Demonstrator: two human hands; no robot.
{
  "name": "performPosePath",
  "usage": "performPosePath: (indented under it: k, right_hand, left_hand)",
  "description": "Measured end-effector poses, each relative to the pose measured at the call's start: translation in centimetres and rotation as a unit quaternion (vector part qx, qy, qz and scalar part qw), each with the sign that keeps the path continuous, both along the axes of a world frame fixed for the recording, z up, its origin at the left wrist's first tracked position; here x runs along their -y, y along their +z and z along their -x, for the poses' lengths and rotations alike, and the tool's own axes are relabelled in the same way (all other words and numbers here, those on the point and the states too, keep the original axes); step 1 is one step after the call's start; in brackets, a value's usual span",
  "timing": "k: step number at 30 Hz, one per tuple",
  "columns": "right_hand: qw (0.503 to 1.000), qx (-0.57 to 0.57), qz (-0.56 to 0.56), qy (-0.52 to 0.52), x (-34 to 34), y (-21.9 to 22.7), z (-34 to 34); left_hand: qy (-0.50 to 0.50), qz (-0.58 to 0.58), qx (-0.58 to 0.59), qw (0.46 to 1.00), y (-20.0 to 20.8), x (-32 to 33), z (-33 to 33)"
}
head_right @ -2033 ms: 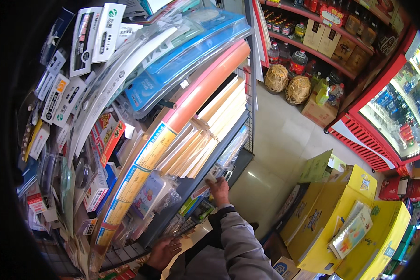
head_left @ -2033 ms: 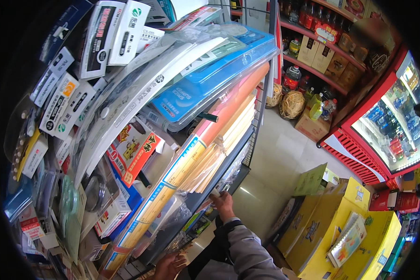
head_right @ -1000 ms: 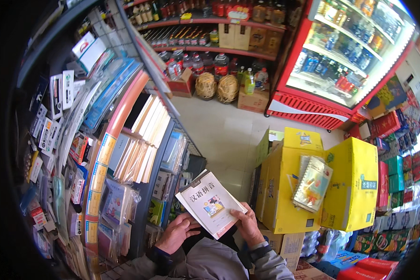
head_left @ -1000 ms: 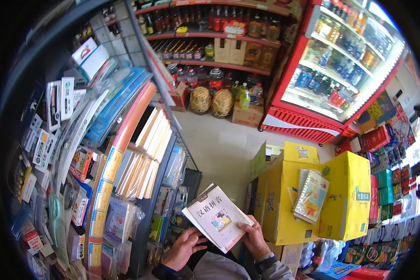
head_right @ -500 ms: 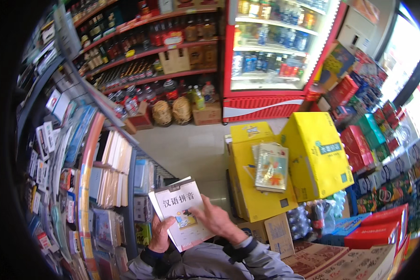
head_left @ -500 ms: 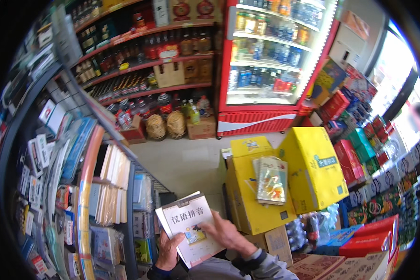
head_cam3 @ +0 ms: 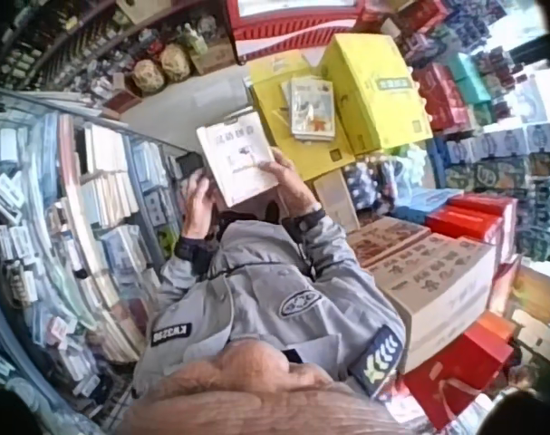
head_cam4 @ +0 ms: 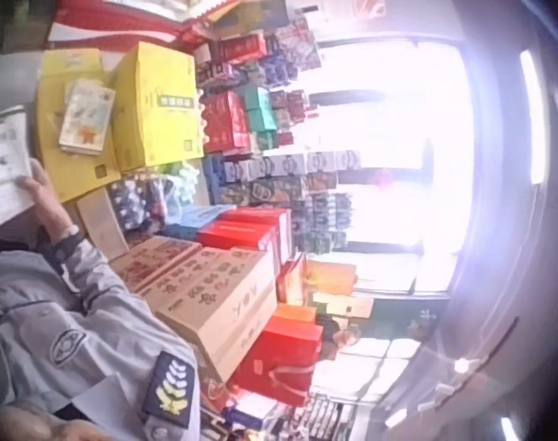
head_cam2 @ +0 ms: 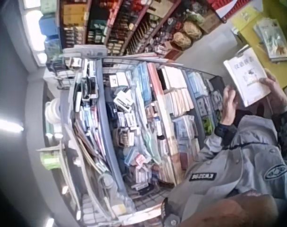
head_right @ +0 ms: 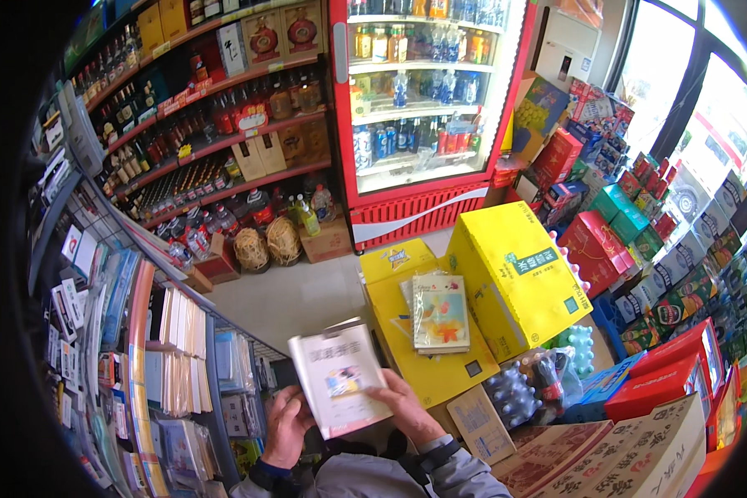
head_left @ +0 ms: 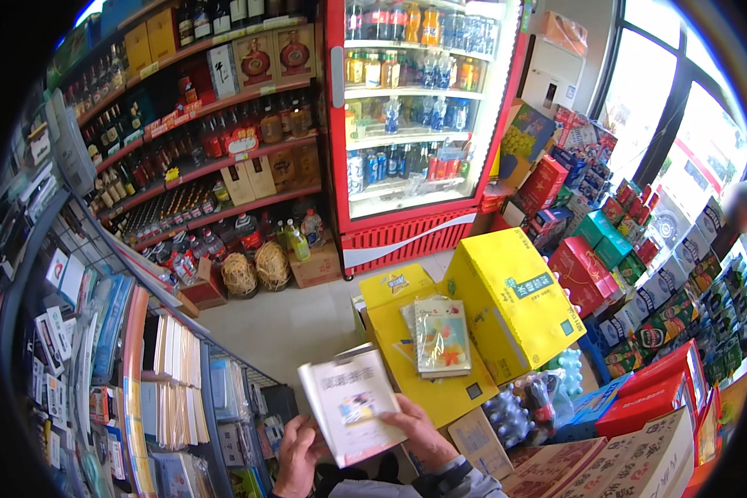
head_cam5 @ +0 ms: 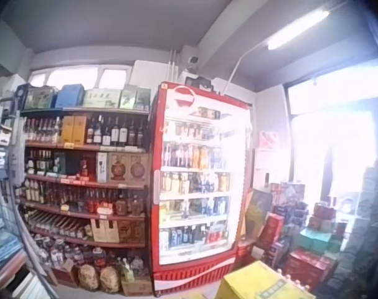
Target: The person repeatedly picks up various stationery items including sketchbooks, notebooks, and folders from a cardboard box, briefly turns them over to view the covers, and places them into a vertical display rack. The person handles items one at a time throughout the clip.
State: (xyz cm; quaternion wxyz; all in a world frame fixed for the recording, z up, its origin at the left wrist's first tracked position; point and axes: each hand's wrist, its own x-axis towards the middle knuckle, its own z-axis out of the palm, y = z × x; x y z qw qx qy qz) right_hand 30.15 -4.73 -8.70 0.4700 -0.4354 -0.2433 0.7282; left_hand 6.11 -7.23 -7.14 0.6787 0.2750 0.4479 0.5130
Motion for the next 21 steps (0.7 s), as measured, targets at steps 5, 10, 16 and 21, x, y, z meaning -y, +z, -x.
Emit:
performPosePath:
  k: [5,10,16,21]
  right_hand:
    - [0.972,0.056,-0.056,-0.223,-4.0,-3.8,-7.3]
    - [0.954,0.091,-0.084,-0.273,-7.9,-7.8,-14.1]
    - [0.957,0.158,-0.042,-0.240,-11.3,-12.1,-16.4]
    - [0.712,0.652,-0.056,-0.254,-10.7,-13.4,-18.6]
  left_hand:
    - [0.043,0.050,-0.011,0.998,-1.6,2.3,4.6]
    - [0.101,0.124,-0.017,0.987,-5.4,6.1,9.0]
    - [0.123,0.142,-0.008,0.982,-6.9,9.7,11.5]
    - [0.148,0.125,-0.035,0.980,-6.0,10.9,10.9]
